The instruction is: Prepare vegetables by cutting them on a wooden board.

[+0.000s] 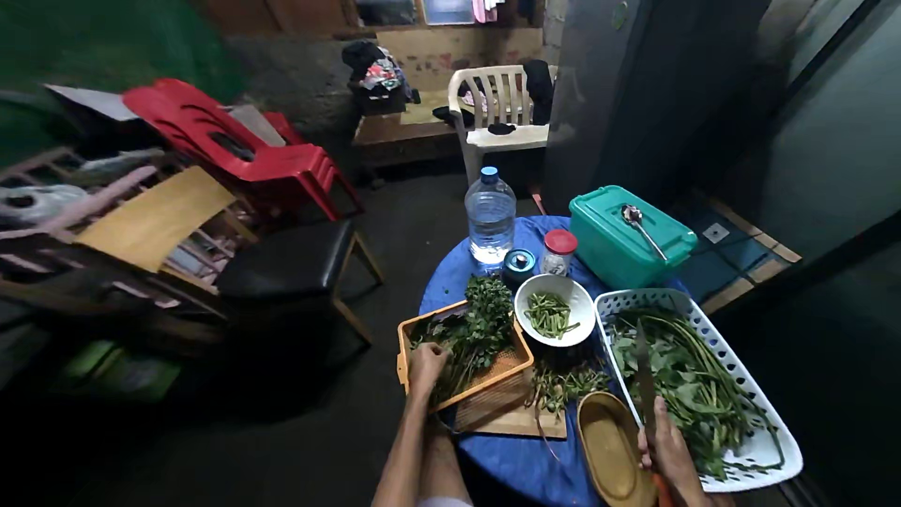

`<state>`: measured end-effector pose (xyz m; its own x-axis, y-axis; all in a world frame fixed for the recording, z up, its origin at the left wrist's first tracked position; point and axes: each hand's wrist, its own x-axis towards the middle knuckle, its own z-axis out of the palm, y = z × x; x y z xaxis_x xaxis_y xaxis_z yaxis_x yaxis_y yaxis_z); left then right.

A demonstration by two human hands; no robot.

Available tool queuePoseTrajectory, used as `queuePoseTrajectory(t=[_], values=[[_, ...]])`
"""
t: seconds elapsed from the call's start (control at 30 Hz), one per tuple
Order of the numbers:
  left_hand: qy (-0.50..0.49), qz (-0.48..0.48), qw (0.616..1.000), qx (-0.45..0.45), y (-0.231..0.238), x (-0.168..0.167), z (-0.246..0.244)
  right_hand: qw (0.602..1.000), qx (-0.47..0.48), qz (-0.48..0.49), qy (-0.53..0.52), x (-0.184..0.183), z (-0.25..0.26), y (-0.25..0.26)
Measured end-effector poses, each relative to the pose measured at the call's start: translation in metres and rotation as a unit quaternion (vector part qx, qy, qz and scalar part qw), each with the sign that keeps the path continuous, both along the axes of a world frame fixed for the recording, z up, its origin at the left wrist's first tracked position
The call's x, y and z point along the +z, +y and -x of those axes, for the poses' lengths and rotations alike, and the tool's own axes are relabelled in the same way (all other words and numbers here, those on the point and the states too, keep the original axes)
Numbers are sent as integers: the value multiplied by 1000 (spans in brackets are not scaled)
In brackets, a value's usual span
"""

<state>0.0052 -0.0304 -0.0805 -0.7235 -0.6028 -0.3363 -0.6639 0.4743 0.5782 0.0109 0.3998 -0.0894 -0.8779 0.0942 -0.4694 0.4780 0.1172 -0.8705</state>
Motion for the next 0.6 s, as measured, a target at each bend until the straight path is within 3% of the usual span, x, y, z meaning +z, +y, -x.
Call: queuePoseTrajectory(t=[0.2,0.37,0.5,0.6], values=[[87,44,995,-19,-15,76,-10,1000,2,19,25,8,-4,5],[295,72,952,-46,-7,120,-15,999,-4,20,31,11,-9,3],[442,-31,894,-65,8,144,-20,999,-2,36,36,9,-10,5],[464,-76,880,-70,16,136,-25,998,-5,46,38,7,-11,7]])
